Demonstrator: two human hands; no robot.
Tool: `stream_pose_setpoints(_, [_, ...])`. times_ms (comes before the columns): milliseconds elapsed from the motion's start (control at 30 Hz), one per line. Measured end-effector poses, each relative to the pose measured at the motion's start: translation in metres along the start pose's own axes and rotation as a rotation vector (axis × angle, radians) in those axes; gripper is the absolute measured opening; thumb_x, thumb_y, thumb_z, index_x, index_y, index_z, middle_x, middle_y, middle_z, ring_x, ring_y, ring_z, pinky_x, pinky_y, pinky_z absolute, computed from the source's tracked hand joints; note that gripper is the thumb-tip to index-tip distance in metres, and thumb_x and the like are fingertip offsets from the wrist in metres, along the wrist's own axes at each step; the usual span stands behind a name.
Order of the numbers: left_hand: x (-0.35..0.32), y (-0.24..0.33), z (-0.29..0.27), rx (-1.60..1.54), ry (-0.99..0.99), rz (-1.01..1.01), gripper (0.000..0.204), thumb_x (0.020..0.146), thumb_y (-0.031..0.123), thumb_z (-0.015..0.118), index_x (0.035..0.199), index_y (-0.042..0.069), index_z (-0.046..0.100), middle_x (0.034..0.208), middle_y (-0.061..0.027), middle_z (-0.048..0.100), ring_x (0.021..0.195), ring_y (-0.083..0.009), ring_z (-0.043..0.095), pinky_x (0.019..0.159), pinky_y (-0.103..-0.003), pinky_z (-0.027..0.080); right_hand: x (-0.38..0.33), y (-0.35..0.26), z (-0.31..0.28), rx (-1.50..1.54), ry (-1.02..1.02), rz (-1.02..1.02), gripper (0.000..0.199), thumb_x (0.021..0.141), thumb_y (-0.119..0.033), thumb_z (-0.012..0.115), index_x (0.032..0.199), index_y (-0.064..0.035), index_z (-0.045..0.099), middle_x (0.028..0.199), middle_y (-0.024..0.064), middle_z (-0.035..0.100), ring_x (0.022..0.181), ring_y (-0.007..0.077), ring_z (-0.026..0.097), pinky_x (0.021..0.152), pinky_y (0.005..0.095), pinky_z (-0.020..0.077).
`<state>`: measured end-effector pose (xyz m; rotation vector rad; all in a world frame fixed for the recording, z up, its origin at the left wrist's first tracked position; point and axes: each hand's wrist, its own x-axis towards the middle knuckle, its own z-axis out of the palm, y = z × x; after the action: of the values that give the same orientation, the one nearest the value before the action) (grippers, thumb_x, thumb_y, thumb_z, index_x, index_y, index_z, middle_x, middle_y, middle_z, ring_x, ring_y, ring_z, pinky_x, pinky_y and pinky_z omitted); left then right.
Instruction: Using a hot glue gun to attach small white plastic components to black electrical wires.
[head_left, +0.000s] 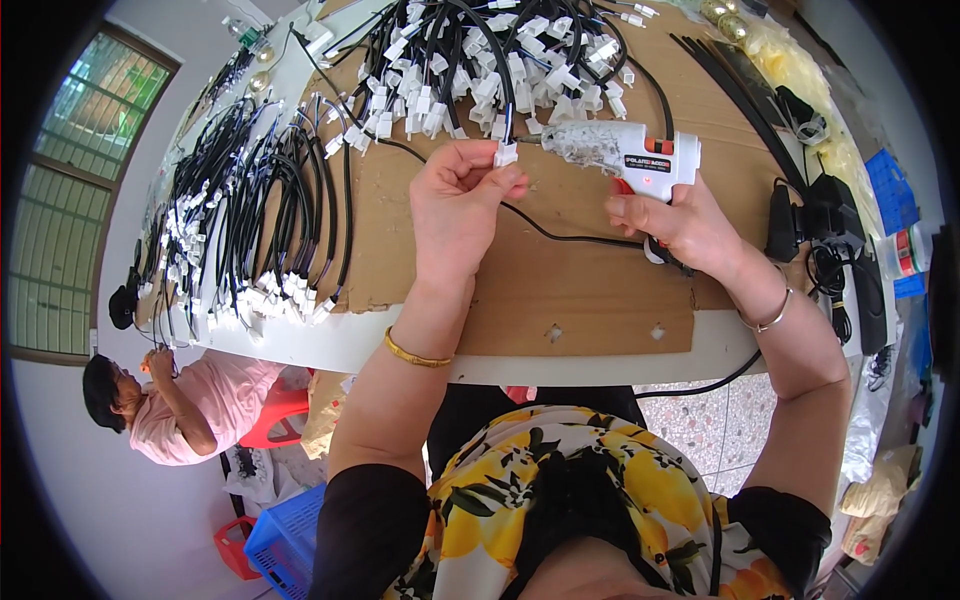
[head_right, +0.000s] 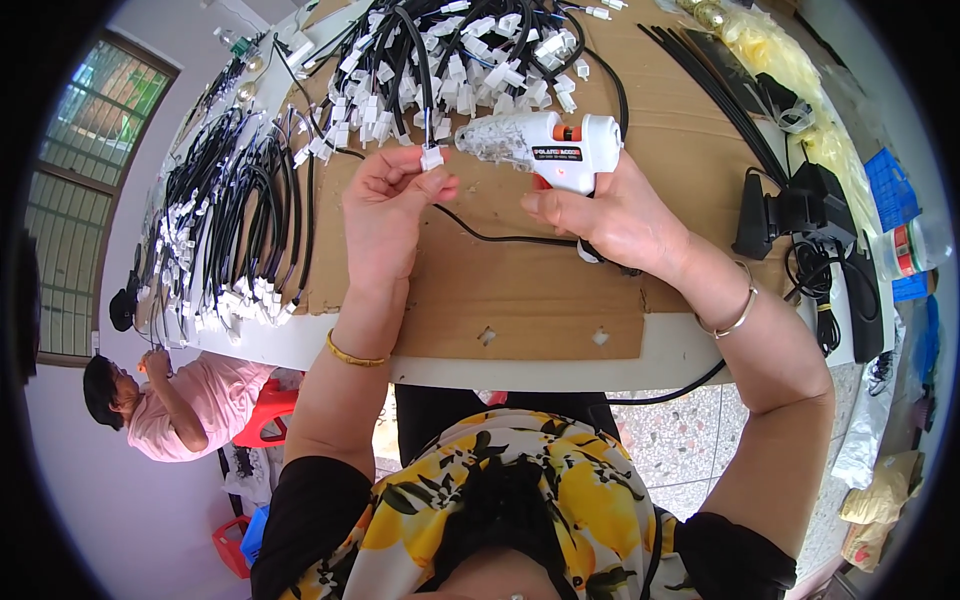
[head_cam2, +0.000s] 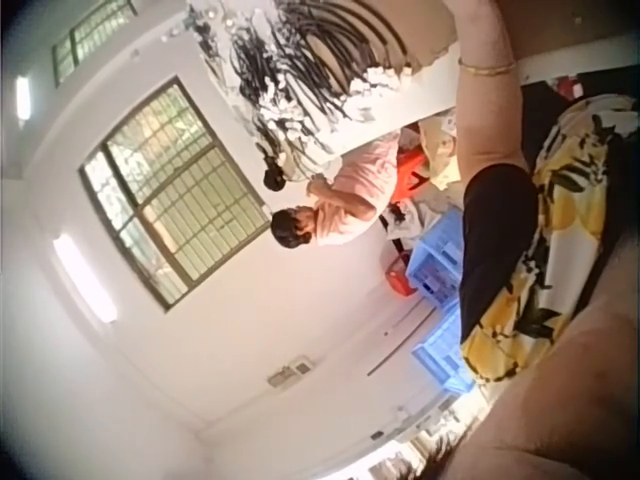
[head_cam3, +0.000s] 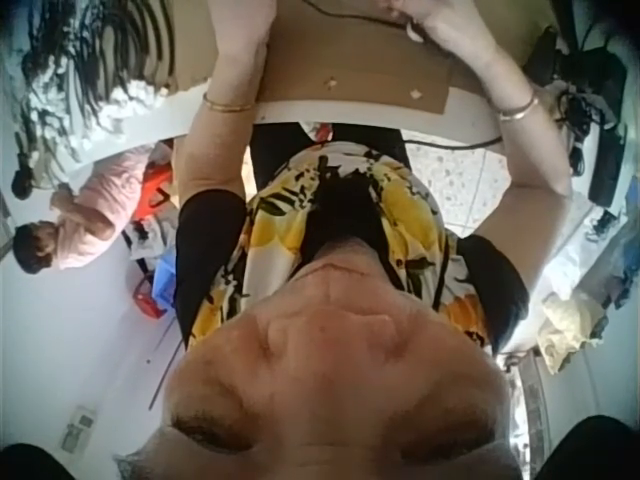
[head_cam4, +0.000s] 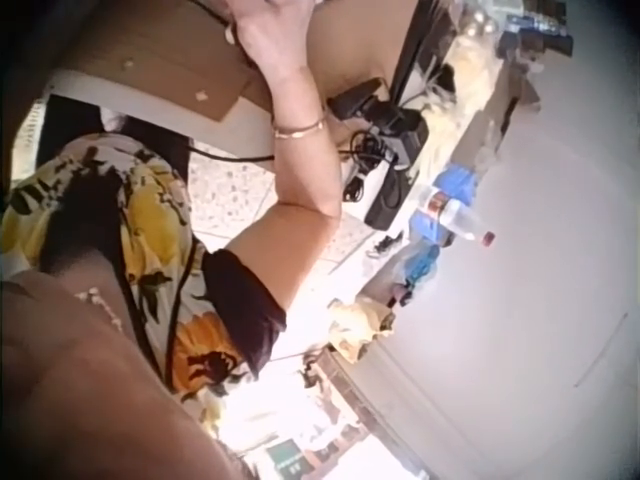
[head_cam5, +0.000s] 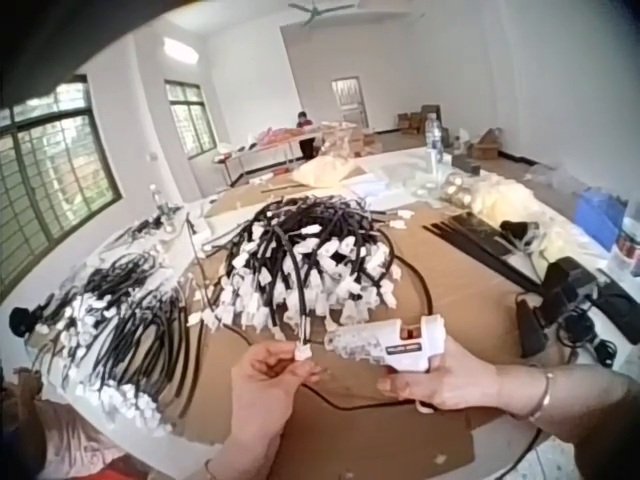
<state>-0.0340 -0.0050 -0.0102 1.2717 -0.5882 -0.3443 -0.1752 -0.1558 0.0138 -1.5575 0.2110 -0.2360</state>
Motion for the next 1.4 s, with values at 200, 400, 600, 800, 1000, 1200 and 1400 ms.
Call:
stream_pose_setpoints(200, [0.000,-0.001,-0.002,0.035,-0.028,0.003,0.017,0.076,-0.009,0.054,0.092,-0.004,0.052,0.088,-0.0140,0.061,0.068,-0.0163,0.060,0.063,-0.026,0.052,0.000,-0.002,0.002,-0.012,-0.019,0.011,0.017,0.073,-0.005,0.057,0.087,-0.0009,0.050,0.069,0.0025,0.053,0.061,0.0104,0.050,0.055,0.0235,0.0420])
stream_pose_setpoints(400, [0.002,-0.004,-0.003,0.060,-0.011,0.029,0.016,0.074,-0.011,0.055,0.088,-0.004,0.053,0.077,-0.0088,0.059,0.065,-0.0122,0.059,0.059,-0.022,0.050,-0.001,-0.008,0.001,-0.016,-0.047,0.034,0.018,0.072,-0.003,0.055,0.089,-0.0006,0.048,0.068,0.0020,0.052,0.059,0.0098,0.048,0.054,0.0233,0.0405])
stream_pose_setpoints(600, [0.003,-0.005,-0.005,0.106,0.010,0.047,0.020,0.072,-0.013,0.056,0.089,-0.002,0.054,0.075,-0.0076,0.060,0.063,-0.0105,0.058,0.060,-0.021,0.047,0.000,-0.008,-0.001,-0.055,-0.051,0.046,0.019,0.072,-0.004,0.058,0.089,-0.0019,0.048,0.069,0.0006,0.050,0.059,0.0081,0.046,0.053,0.0225,0.0390])
stream_pose_setpoints(800, [0.003,-0.006,-0.005,0.097,-0.008,0.045,0.020,0.072,-0.013,0.056,0.088,-0.002,0.054,0.075,-0.0080,0.060,0.064,-0.0111,0.058,0.061,-0.021,0.047,0.000,-0.007,-0.001,-0.126,-0.042,-0.015,0.019,0.073,-0.007,0.061,0.086,-0.0029,0.048,0.069,-0.0003,0.050,0.059,0.0068,0.046,0.052,0.0224,0.0383])
stream_pose_setpoints(1000, [0.003,-0.005,-0.005,0.070,-0.037,0.014,0.019,0.073,-0.012,0.056,0.090,-0.004,0.053,0.078,-0.0096,0.060,0.066,-0.0129,0.059,0.062,-0.022,0.049,-0.001,-0.012,-0.001,-0.100,-0.037,0.017,0.017,0.074,-0.007,0.059,0.085,-0.0025,0.047,0.068,0.0006,0.049,0.059,0.0070,0.046,0.050,0.0227,0.0373])
stream_pose_setpoints(1200, [0.002,-0.004,-0.004,0.066,-0.030,0.008,0.019,0.073,-0.012,0.055,0.090,-0.004,0.052,0.080,-0.0107,0.060,0.067,-0.0140,0.060,0.063,-0.023,0.050,-0.001,-0.010,-0.004,-0.083,-0.069,0.067,0.016,0.074,-0.007,0.059,0.084,-0.0026,0.047,0.068,0.0015,0.049,0.058,0.0082,0.046,0.051,0.0232,0.0378])
stream_pose_setpoints(1400, [0.002,-0.003,-0.003,0.078,-0.019,-0.011,0.017,0.074,-0.012,0.054,0.090,-0.004,0.052,0.081,-0.0109,0.060,0.067,-0.0142,0.060,0.062,-0.023,0.050,0.000,-0.011,-0.003,-0.081,-0.089,0.095,0.016,0.074,-0.008,0.059,0.083,-0.0029,0.047,0.068,0.0015,0.049,0.058,0.0085,0.046,0.052,0.0239,0.0385])
